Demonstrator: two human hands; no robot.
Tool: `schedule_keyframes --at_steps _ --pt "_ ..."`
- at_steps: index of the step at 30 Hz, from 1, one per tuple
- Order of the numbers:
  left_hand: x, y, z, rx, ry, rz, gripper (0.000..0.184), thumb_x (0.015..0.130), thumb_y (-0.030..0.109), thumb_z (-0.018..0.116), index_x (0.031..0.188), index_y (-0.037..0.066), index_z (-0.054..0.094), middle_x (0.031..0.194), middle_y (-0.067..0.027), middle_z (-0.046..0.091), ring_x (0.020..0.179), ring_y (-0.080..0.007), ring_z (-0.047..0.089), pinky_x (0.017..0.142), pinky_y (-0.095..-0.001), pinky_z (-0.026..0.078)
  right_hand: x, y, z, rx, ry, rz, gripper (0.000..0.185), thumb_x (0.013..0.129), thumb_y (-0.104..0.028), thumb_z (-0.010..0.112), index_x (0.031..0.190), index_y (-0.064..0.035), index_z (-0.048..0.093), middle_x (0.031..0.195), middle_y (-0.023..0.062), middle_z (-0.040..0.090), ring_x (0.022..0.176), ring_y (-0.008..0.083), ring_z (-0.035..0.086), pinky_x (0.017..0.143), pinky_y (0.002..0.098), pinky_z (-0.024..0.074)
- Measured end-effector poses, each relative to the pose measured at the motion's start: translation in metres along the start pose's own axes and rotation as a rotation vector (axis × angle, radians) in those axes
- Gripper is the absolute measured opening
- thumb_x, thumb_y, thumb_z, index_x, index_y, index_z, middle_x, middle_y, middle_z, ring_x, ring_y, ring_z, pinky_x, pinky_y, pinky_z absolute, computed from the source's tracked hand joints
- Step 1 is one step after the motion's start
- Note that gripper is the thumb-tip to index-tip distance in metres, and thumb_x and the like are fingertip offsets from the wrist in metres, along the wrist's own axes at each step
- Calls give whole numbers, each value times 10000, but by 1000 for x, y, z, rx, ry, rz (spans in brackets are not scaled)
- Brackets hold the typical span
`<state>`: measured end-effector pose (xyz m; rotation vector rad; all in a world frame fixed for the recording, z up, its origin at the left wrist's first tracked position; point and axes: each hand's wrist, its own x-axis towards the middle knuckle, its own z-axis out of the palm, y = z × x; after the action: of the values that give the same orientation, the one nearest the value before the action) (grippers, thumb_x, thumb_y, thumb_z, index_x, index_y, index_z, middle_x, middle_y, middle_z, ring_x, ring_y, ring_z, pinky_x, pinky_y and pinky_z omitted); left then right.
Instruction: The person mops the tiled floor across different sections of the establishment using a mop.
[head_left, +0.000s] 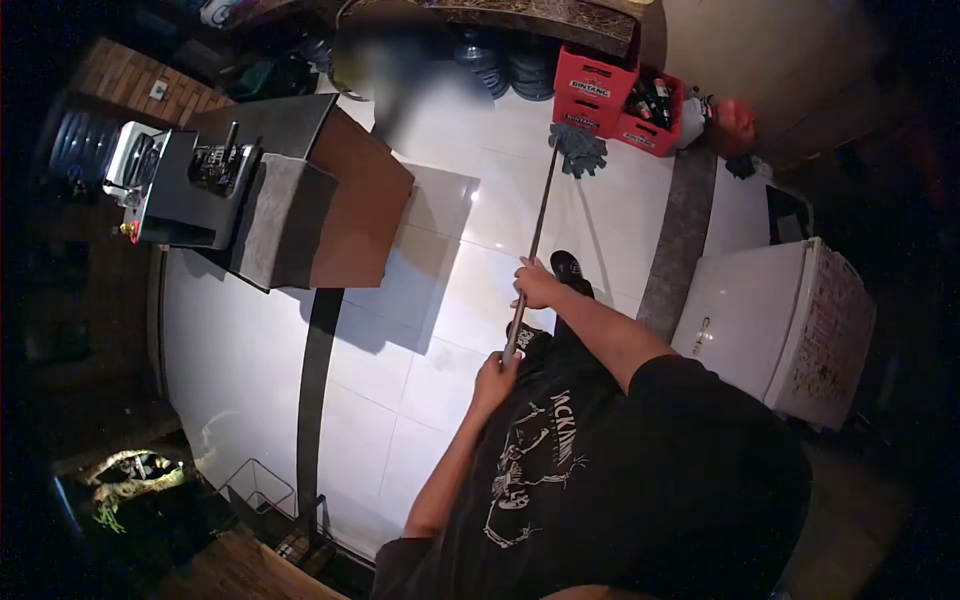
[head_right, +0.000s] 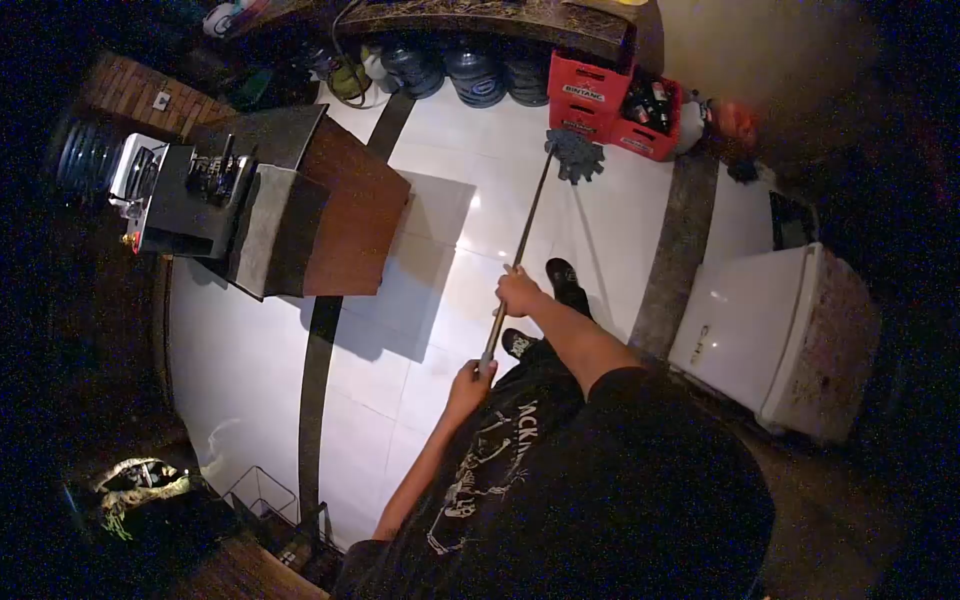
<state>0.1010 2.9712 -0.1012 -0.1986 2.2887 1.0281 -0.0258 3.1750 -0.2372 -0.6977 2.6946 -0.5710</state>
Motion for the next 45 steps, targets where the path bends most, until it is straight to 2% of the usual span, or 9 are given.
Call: schedule_keyframes --at_steps 5,8,18,23,28,33,37,39,45 --pt "-41 -10 -41 -133 94 -20 482 944 431 596 1032 -41 640 716 -128 644 656 -225 625 616 -367 492 30 -26 24 61 -161 -180 509 677 -620 717 677 -111 690 812 126 664 1138 427 546 920 627 359" --pt "-107 -28 -125 -263 14 -465 440 918 489 634 939 51 678 570 45 467 419 -35 368 380 -220 266 43 -122 57 173 -157 -307 478 677 -609 700 656 -133 672 717 131 649 840 369 630 801 668 384" --pt "-257 27 -160 -304 121 -740 509 915 415 683 1017 -83 693 609 27 519 571 -48 446 494 -244 336 0 -244 11 614 -710 -747 443 769 -576 686 745 -136 651 740 86 663 775 318 648 713 520 373" --pt "-190 -1 -112 -80 145 -465 513 921 418 657 1057 -76 684 629 -126 600 577 -141 558 521 -332 422 23 -158 13 433 -300 -744 354 744 -447 701 671 -107 634 672 122 625 703 374 630 687 502 458" --pt "-47 34 -43 -115 183 -168 543 935 423 626 1158 -72 631 991 -270 693 938 -314 690 805 -395 519 58 -10 6 175 -232 -244 172 724 -217 715 836 -113 637 1028 106 616 1121 324 522 889 561 415" --pt "59 78 10 5 107 -126 449 964 422 547 1123 3 572 905 -298 666 887 -494 632 762 -516 508 69 70 -55 12 -210 -52 547 745 -566 723 1031 -107 646 1448 208 437 1401 465 281 1093 652 268" --pt "33 45 -8 160 155 -163 454 979 464 471 1102 36 559 865 -312 659 823 -508 637 740 -577 501 99 50 -26 -7 -373 -254 544 722 -648 681 865 -122 689 1089 161 637 1227 420 471 1082 597 306" --pt "-17 13 -38 34 240 -249 523 979 507 462 1019 11 622 879 -264 677 907 -450 646 783 -506 506 95 7 18 135 -185 -440 544 680 -662 680 790 -129 683 845 140 647 965 401 599 1018 598 323" --pt "-250 -28 -120 -267 197 -728 573 930 520 590 717 -11 630 541 -14 496 521 -96 447 488 -310 353 -1 -219 50 374 -440 -618 642 649 -751 652 721 -113 638 835 114 659 1026 382 584 951 769 237"
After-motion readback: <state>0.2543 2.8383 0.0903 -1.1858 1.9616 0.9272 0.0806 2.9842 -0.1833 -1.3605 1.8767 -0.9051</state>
